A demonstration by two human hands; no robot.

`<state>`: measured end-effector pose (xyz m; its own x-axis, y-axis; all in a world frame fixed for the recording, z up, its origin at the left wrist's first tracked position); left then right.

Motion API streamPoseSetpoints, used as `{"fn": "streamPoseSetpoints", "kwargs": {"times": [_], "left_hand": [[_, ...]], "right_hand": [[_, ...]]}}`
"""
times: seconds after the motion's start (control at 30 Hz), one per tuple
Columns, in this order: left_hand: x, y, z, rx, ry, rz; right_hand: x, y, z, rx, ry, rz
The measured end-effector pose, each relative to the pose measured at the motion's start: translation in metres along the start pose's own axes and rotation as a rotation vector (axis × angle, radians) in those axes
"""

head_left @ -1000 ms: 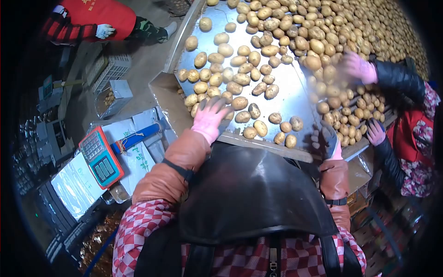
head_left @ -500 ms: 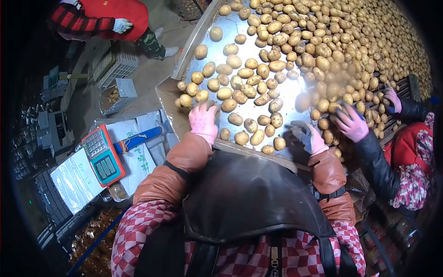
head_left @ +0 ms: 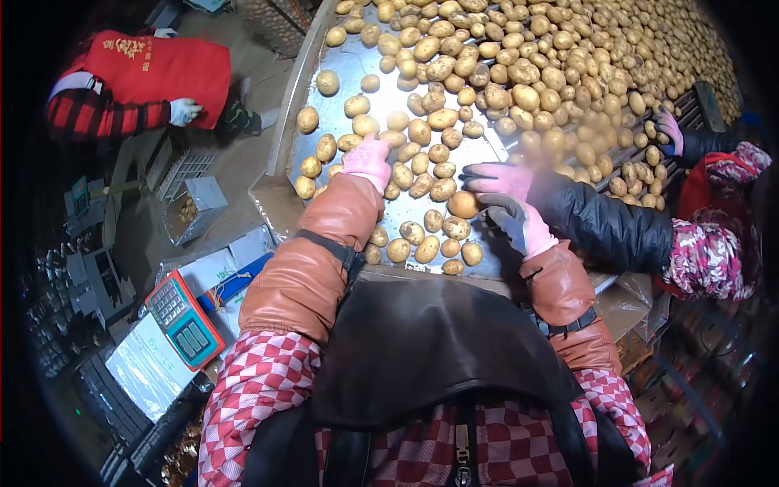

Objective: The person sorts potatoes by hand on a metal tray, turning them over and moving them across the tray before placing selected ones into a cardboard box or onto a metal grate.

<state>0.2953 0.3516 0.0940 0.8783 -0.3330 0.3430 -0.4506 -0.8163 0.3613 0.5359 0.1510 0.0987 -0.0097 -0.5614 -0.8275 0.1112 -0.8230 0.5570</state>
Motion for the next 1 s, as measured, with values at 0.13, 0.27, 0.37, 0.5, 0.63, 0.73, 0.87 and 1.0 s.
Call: {"fn": "streamPoseSetpoints", "kwargs": {"times": [0.13,0.27,0.37,0.5,0.63,0.73,0.87,1.0], "left_hand": [[0.028,-0.010,-0.040,-0.003,0.111,-0.186],[0.111,-0.021,-0.048,0.087,0.099,0.293],[0.125,-0.061,-0.013,-0.191,-0.137,0.183],[0.121,-0.060,-0.015,-0.387,-0.268,0.127],[0.111,-0.038,-0.046,-0.364,0.105,-0.090],[0.095,-0.018,-0.033,-0.198,0.721,-0.067],[0.130,0.027,-0.037,-0.011,0.693,0.121],[0.149,0.052,-0.027,-0.085,0.877,0.400]], "right_hand": [[0.006,0.027,0.012,-0.076,-0.156,0.001],[0.010,0.048,0.018,-0.101,-0.258,0.178],[0.008,0.054,0.019,-0.114,-0.273,0.189],[0.003,0.058,0.017,-0.056,-0.268,0.100],[-0.019,0.039,0.020,-0.052,-0.147,-0.042],[-0.051,0.020,0.015,0.086,0.147,-0.134],[-0.093,0.009,0.015,0.482,0.118,-0.339],[-0.082,0.003,0.017,0.258,-0.460,-0.450]]}}
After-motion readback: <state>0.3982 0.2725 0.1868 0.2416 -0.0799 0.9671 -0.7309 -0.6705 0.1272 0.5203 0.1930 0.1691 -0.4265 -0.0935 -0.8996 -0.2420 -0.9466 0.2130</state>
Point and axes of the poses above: each hand's wrist, its own y-axis away from the middle knuckle, its own z-axis out of the palm, x = y × z, the point moved 7 cm from there along -y, towards the middle knuckle, and after that the axes turned 4 degrees about -x, right-handed, at the moved point
